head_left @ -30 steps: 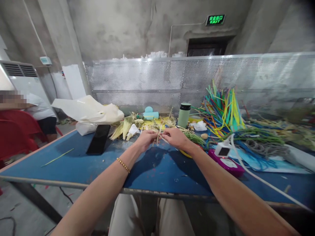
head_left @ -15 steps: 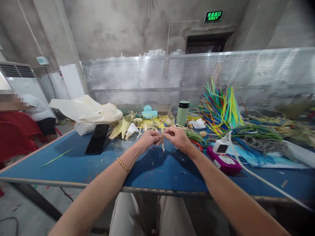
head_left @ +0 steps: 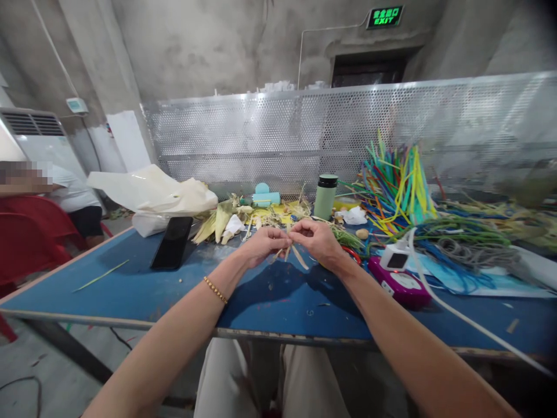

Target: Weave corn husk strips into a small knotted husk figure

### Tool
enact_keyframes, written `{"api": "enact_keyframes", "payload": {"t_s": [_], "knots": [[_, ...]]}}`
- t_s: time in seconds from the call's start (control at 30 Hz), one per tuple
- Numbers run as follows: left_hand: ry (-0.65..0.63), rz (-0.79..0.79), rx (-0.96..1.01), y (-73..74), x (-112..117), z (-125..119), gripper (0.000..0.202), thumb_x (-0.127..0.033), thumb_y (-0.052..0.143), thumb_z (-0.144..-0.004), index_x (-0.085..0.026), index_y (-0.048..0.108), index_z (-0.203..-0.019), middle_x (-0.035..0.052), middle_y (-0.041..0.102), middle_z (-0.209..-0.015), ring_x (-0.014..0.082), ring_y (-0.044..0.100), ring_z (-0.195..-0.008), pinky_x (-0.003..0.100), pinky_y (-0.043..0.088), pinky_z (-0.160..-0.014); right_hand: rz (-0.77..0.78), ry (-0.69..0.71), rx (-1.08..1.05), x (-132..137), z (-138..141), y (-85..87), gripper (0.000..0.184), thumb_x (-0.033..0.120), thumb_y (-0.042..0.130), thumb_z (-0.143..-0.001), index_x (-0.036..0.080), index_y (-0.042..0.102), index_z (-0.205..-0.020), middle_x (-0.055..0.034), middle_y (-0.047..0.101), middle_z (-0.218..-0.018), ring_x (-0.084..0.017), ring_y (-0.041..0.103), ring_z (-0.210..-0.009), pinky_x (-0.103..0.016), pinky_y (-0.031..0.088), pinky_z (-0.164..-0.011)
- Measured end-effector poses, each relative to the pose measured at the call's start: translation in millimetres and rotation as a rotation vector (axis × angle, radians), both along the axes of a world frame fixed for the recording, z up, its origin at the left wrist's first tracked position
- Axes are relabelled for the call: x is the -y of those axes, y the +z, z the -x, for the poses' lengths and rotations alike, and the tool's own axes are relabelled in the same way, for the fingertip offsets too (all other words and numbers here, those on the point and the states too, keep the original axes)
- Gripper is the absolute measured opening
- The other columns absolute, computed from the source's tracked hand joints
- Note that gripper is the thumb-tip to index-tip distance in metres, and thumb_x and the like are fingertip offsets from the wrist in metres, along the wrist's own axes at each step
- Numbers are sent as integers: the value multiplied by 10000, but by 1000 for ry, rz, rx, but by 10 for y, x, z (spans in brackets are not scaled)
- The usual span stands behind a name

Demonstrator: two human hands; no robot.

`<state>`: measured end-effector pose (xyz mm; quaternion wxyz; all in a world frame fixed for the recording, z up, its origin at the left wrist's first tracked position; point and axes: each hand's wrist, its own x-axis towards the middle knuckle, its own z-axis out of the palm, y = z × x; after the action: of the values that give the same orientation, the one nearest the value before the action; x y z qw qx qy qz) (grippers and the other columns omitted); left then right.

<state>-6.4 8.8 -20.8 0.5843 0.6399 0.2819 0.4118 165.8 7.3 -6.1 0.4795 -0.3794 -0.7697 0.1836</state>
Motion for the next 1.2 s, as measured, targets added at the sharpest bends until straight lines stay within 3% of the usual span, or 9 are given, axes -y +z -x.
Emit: {"api": "enact_keyframes", "payload": {"t_s": [0.3, 0.53, 0.73, 1.03, 1.2], "knots": [[32, 59, -51, 23, 49, -18, 134, -198, 707, -640, -110, 606, -635, 14, 581, -585, 74, 506, -517, 218, 345, -529, -109, -20, 83, 42, 6, 22, 121, 225, 607, -725, 161, 624, -624, 1, 547, -658, -110, 448, -598, -252, 382, -596], [24, 12, -66, -15, 10, -33, 47, -125, 623, -605, -126, 596, -643, -10, 540, -557, 70, 449, -476, 224, 310, -482, 128, 152, 43, 61, 13, 60, 187, 316, 608, -760, 137, 656, -737, -28, 630, -687, -136, 535, -646, -254, 423, -600], [4, 34, -94, 22, 43, -27, 16, -126, 592, -612, -131, 578, -618, -5, 536, -558, 70, 453, -477, 228, 340, -496, 117, 114, -52, 86, -21, 92, 175, 312, 645, -728, 140, 617, -728, -7, 596, -658, -110, 502, -585, -238, 401, -554], [4, 57, -108, 40, 41, -9, 155, -244, 696, -674, -113, 615, -694, 26, 590, -599, 81, 500, -509, 226, 368, -521, -106, -13, 30, 37, 5, 34, 60, 223, 596, -756, 166, 589, -740, -5, 603, -671, -116, 507, -586, -248, 415, -584], [113, 25, -7, 51, 29, -5, 179, -263, 708, -684, -112, 611, -688, 26, 601, -592, 73, 475, -478, 226, 322, -497, -250, -42, 83, 57, 13, 14, 36, 209, 579, -800, 184, 597, -782, -17, 644, -718, -145, 569, -666, -262, 432, -658]]}}
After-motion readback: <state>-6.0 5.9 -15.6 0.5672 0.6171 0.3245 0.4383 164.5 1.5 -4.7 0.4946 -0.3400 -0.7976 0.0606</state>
